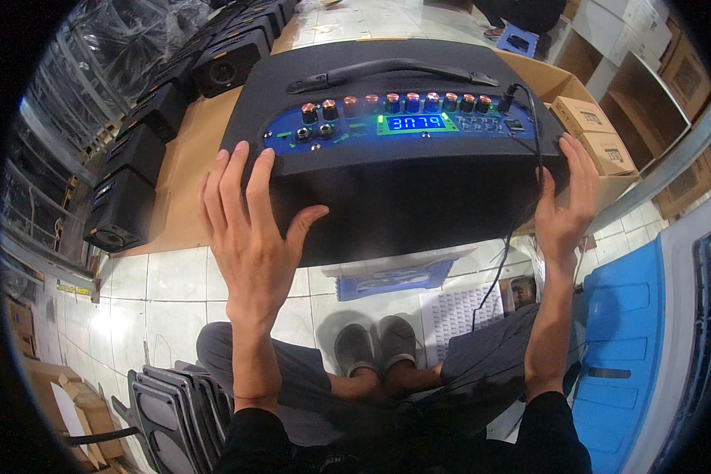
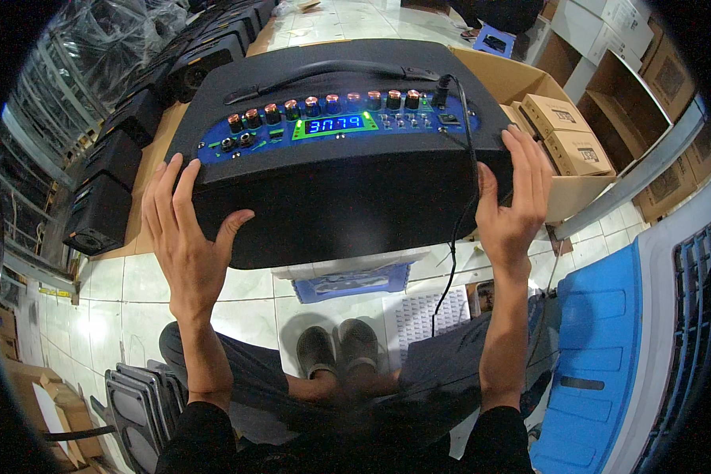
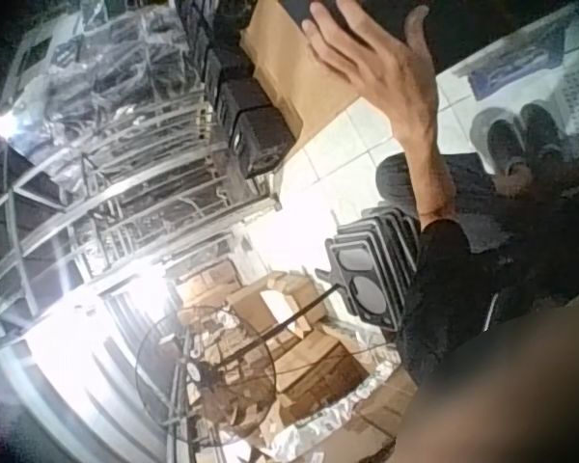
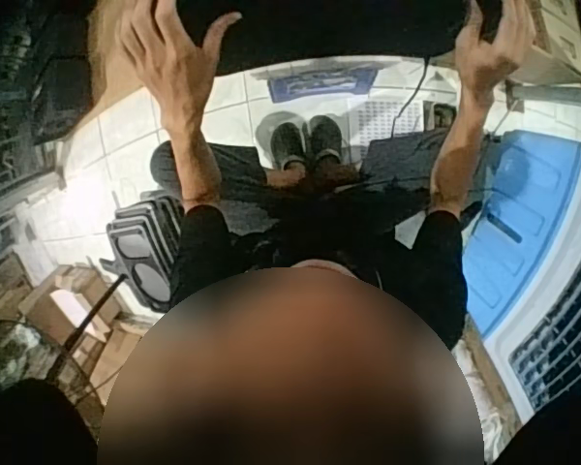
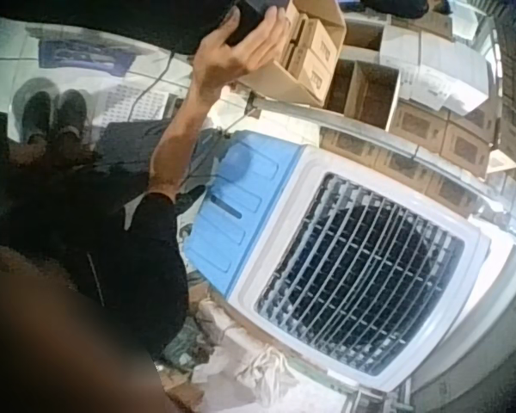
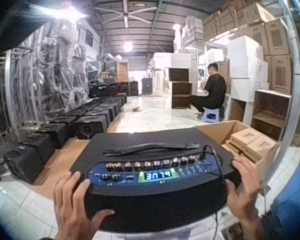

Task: The person adjusts knobs on a portable speaker and then applies a brand sticker to a speaker grille. The person handles the speaker and grille by hand, placing the sticker on the grille surface.

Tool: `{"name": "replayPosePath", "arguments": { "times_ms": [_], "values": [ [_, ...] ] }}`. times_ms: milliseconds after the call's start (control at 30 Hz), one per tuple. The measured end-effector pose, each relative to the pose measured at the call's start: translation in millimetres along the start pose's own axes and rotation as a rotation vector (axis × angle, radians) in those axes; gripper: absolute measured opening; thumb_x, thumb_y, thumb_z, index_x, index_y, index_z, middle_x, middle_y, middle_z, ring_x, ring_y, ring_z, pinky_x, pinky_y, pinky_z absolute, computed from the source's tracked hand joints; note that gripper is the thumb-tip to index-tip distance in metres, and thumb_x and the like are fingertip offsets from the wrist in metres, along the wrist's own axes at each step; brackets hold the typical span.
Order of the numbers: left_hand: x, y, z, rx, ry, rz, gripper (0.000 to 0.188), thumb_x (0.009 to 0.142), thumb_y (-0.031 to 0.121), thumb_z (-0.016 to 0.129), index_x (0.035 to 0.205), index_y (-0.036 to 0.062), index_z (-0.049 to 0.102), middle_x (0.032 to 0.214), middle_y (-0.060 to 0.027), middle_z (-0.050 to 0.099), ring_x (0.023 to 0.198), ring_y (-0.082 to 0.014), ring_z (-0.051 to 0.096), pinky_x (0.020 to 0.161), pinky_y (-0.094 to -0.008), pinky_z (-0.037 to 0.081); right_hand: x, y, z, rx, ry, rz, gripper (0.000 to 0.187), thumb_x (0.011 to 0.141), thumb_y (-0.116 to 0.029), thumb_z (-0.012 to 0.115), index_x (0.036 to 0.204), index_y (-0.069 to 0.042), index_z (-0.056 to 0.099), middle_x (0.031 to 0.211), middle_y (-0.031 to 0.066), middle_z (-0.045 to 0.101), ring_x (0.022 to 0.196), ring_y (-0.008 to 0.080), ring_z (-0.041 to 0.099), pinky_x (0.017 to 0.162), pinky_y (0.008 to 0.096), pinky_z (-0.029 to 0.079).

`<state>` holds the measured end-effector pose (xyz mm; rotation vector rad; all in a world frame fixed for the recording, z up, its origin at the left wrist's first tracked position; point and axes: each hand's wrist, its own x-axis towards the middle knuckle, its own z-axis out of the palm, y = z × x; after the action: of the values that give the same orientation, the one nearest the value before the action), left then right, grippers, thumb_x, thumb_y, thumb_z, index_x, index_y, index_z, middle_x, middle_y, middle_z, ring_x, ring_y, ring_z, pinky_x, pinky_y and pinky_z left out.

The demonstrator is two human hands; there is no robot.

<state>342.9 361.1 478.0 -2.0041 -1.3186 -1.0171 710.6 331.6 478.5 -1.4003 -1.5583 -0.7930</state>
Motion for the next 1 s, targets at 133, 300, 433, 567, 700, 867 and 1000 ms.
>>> {"name": "replayPosePath", "arguments": {
  "times_ms": [133,300,433,567,700,867,1000],
  "values": [
    [0.0,0.7,-0.3,-0.007,-0.005,-0.012,0.087,0.073,0.038,0.088,0.145,0.0069,0.051,0.148,-0.0178,0.05,0.139,-0.0382,0.045,0.116,-0.0509,0.035,0.4,0.9,-0.4,-0.02,-0.002,-0.005,0.041,0.094,-0.016,0.074,0.13,0.0,0.065,0.134,0.0166,0.066,0.129,0.0351,0.058,0.109,0.0474,0.045],
    [-0.3,0.4,0.4,0.004,0.001,-0.005,0.087,0.073,0.038,0.088,0.145,0.0071,0.051,0.148,-0.0174,0.051,0.14,-0.0381,0.045,0.116,-0.0513,0.034,0.2,1.4,0.1,-0.004,0.004,-0.016,0.041,0.094,-0.016,0.073,0.131,0.0,0.065,0.134,0.0171,0.065,0.129,0.0353,0.058,0.109,0.0479,0.045],
    [-0.9,-0.1,1.1,-0.004,0.0,-0.006,0.087,0.073,0.039,0.088,0.145,0.0075,0.05,0.148,-0.0172,0.05,0.14,-0.038,0.044,0.116,-0.0514,0.034,-0.1,1.8,0.6,0.005,0.005,-0.015,0.041,0.094,-0.015,0.073,0.131,0.0,0.065,0.134,0.0173,0.065,0.129,0.0354,0.058,0.11,0.0482,0.045],
    [-1.0,-0.1,1.0,0.005,-0.001,-0.004,0.088,0.073,0.039,0.088,0.145,0.0079,0.05,0.149,-0.0172,0.05,0.141,-0.0379,0.044,0.116,-0.0513,0.034,-0.3,2.1,0.6,-0.007,0.001,-0.012,0.04,0.094,-0.015,0.073,0.13,0.001,0.065,0.134,0.0175,0.065,0.128,0.0359,0.058,0.11,0.048,0.045],
    [-0.9,0.4,0.0,0.003,-0.01,-0.01,0.088,0.073,0.04,0.088,0.146,0.008,0.05,0.149,-0.0173,0.05,0.141,-0.0379,0.044,0.116,-0.0511,0.034,-0.1,1.7,0.6,0.001,0.008,-0.013,0.04,0.094,-0.015,0.073,0.13,0.001,0.065,0.133,0.0177,0.065,0.128,0.0361,0.059,0.109,0.0478,0.045],
    [-0.7,-0.2,-0.4,0.002,-0.006,-0.005,0.088,0.073,0.04,0.088,0.146,0.0081,0.05,0.149,-0.0173,0.05,0.141,-0.0379,0.044,0.116,-0.0511,0.034,0.6,0.7,0.3,0.008,0.009,-0.012,0.04,0.094,-0.015,0.073,0.13,0.001,0.065,0.133,0.0178,0.065,0.127,0.036,0.059,0.109,0.0475,0.045],
    [-1.7,-1.0,1.0,0.002,-0.006,-0.007,0.087,0.074,0.04,0.088,0.146,0.0076,0.05,0.149,-0.0172,0.05,0.141,-0.0379,0.044,0.116,-0.0512,0.034,-0.2,1.2,0.8,0.015,0.012,-0.014,0.04,0.095,-0.015,0.073,0.13,0.001,0.064,0.133,0.0178,0.065,0.128,0.0358,0.058,0.109,0.0475,0.045]
  ]
}}
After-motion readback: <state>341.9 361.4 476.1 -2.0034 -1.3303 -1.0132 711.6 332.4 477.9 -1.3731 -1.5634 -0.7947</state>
